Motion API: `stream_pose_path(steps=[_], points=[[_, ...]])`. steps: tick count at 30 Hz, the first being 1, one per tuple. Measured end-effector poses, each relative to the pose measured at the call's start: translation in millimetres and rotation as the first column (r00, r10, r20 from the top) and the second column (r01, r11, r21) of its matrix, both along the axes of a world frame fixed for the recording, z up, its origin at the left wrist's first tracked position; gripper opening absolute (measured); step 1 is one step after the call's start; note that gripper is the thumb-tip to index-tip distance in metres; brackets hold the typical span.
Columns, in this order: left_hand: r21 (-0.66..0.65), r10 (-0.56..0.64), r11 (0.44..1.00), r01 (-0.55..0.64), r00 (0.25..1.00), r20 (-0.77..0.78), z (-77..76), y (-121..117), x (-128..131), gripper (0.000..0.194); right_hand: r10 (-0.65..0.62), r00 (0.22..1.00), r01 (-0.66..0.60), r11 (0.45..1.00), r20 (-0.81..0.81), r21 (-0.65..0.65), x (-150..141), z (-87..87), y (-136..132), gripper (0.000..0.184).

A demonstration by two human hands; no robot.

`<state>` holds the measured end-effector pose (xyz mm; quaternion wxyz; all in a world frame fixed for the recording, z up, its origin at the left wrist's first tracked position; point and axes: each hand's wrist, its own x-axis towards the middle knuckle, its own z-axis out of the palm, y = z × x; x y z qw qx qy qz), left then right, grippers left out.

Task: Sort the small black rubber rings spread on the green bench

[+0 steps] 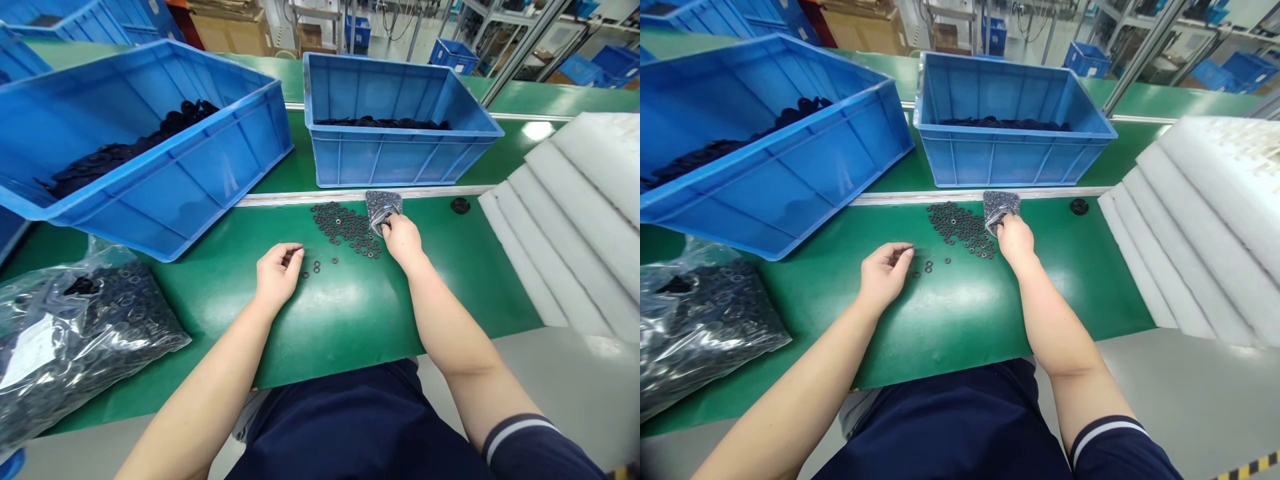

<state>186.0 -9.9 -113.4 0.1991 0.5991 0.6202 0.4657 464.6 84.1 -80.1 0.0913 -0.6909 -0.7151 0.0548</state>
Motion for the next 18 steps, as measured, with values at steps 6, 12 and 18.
stream_pose_path(steps=[6,12,18], points=[[0.0,-0.003,1.0,0.003,1.0,0.027,0.5,0,1,0.024,-0.02,0.999,0.021,0.999,0.026,-0.032,2,5.7,-5,0.024],[-0.001,-0.025,1.0,0.025,1.0,0.019,1.4,0,0,0.024,-0.032,0.999,0.034,0.998,0.039,-0.05,6,10.4,-8,0.023],[0.001,-0.042,0.999,0.042,0.999,0.006,0.2,1,-1,0.026,0.017,1.0,-0.018,0.999,-0.02,-0.036,16,5.7,-3,0.024]])
